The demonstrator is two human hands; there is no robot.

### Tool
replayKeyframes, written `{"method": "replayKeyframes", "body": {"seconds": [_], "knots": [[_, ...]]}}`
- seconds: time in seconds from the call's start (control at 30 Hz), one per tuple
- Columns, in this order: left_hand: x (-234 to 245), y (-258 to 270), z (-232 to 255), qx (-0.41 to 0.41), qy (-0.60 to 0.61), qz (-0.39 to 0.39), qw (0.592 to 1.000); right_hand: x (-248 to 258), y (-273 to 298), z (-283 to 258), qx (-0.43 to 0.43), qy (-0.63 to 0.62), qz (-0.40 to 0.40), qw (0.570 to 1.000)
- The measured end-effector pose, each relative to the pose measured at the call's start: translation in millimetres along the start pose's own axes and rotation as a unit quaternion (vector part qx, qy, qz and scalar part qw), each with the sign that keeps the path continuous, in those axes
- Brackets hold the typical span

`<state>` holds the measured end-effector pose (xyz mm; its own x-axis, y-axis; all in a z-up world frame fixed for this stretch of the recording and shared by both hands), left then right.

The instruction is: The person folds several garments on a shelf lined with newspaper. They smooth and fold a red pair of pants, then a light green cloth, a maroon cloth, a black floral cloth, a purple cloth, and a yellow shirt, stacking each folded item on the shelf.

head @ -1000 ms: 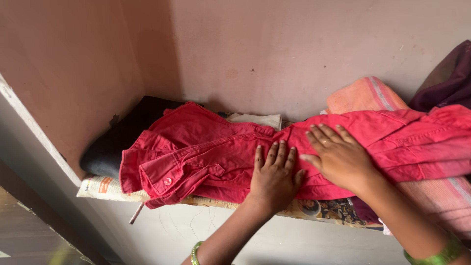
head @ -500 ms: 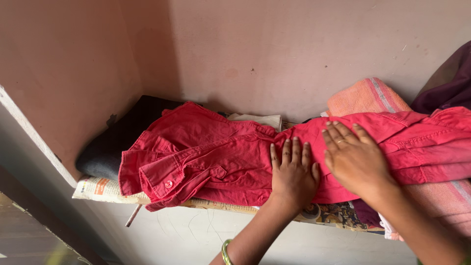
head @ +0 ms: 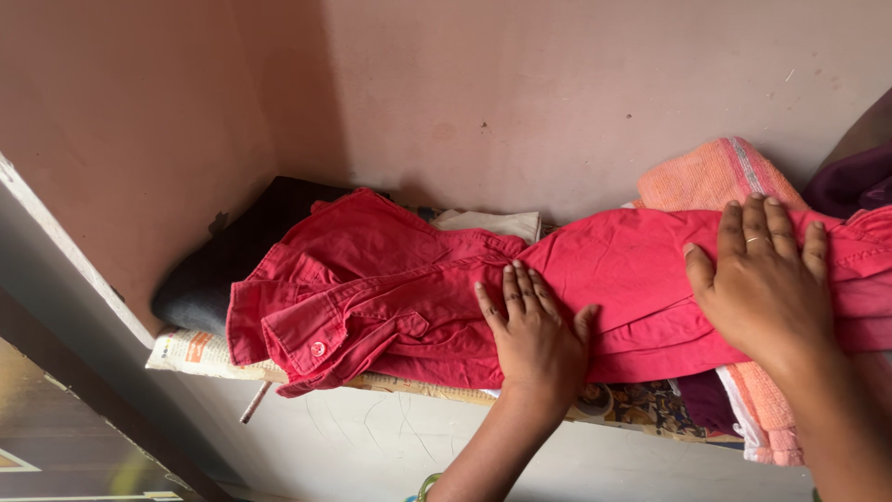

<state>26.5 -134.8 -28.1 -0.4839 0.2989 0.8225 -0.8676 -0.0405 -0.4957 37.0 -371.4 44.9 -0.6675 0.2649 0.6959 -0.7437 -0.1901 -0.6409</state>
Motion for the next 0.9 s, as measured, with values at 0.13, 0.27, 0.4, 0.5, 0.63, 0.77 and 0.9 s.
{"method": "replayKeyframes", "body": {"seconds": [0.13, 0.27, 0.4, 0.5, 0.63, 0.77, 0.9], "knots": [[-0.4, 6.5, 28.0, -0.051, 0.013, 0.045, 0.998, -2.3, 6.4, -0.4, -0.001, -0.004, 0.021, 1.000], [-10.8, 0.0, 56.6, -0.198, 0.293, -0.024, 0.935, -5.1, 10.6, -1.6, 0.004, 0.042, 0.027, 0.999], [-20.2, -23.2, 37.0, -0.220, 0.169, -0.074, 0.958, -11.7, 12.6, -2.1, 0.012, 0.084, 0.017, 0.996], [-17.9, -31.4, -8.1, -0.205, 0.053, -0.132, 0.968, -17.0, 13.0, 2.0, 0.024, 0.082, 0.025, 0.996], [0.0, -34.2, -54.7, -0.185, -0.003, -0.165, 0.969, -23.7, 16.1, 7.5, 0.028, 0.072, 0.046, 0.996], [22.5, -31.8, -102.4, -0.163, 0.011, -0.163, 0.973, -30.9, 19.1, 7.7, 0.031, 0.080, 0.084, 0.993], [40.6, -28.0, -138.3, -0.131, -0.063, -0.154, 0.977, -35.0, 21.7, 9.3, 0.044, 0.085, 0.109, 0.989]]}}
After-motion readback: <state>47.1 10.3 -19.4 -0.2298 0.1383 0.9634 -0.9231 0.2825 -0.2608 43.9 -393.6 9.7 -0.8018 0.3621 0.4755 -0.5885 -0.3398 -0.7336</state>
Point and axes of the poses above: each hand's wrist, its own y-axis away from the middle knuckle, its own x-axis out of the back of the hand, z = x × y, the point moved 1 cm from there along -y, towards the middle knuckle, and after that the axes turned 6 degrees about x, right-handed, at the moved point
